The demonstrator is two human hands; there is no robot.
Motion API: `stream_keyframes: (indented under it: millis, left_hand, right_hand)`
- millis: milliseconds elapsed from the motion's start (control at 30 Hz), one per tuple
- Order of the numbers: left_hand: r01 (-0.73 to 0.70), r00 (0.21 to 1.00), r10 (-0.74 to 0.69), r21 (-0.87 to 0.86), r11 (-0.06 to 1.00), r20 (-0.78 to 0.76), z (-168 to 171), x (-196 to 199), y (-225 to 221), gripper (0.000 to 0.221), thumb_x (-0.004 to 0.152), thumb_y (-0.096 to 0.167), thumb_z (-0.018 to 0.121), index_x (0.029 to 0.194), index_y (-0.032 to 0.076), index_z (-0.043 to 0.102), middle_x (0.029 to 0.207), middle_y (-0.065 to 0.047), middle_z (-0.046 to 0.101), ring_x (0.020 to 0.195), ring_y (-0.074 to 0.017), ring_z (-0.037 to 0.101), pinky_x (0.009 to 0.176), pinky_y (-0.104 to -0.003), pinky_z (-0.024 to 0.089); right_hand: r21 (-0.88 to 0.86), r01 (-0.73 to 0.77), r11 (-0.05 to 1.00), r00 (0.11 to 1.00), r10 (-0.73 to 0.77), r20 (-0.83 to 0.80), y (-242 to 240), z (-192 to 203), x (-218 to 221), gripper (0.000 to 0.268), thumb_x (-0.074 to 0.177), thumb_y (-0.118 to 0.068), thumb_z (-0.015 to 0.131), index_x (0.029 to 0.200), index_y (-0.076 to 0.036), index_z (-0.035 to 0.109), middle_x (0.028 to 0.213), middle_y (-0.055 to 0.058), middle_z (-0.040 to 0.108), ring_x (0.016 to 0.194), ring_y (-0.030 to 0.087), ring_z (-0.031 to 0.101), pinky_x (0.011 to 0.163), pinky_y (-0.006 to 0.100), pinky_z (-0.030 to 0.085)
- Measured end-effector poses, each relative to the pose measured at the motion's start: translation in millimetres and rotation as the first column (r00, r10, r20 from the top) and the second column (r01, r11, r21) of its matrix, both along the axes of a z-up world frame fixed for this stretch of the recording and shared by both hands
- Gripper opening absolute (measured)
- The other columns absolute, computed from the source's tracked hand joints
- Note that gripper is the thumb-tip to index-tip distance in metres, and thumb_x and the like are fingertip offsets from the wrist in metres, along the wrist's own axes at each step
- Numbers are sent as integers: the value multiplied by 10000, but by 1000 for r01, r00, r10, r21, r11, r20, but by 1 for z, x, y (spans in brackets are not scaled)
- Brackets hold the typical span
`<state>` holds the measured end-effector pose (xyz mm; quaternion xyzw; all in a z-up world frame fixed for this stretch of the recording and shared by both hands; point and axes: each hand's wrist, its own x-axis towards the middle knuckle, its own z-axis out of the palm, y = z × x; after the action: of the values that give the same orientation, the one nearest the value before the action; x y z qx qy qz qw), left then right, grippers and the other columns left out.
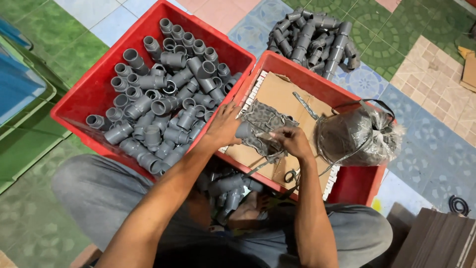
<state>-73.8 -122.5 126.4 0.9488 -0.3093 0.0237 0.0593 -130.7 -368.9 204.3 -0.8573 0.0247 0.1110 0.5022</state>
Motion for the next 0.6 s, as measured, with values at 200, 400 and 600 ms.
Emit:
stream_keyframes:
  millis: [200,400,600]
  left_hand:
    - [-69,997,64,235,969,30,34,-11,-17,683,575,564,799,1140,186,735,1469,-106,437,1452,-343,228,1198,-498,161]
    - [-131,991,112,329,935,75,51,-19,-21,731,611,627,810,1223,241,706,1597,-102,309,1520,-348,69,1223,-553,-33]
    - [-137,990,137,307,942,23,54,-14,-22,740,602,559,839,1249,235,686,1602,-131,274,1514,-366,77,1220,-605,-4]
  right_hand:
    - [233,1,973,987,36,-154,-26,-25,6,264,746,-15,826,937,108,693,708,184,685,495,181,599,396,287,514]
    - [347,41,937,979,33,-203,-19,-2,-1,364,776,5,807,1083,104,639,770,77,687,555,102,554,458,213,450]
    - [311,72,948,977,-5,-211,-22,-7,-1,388,773,2,819,1121,81,666,763,61,645,599,134,571,470,266,541]
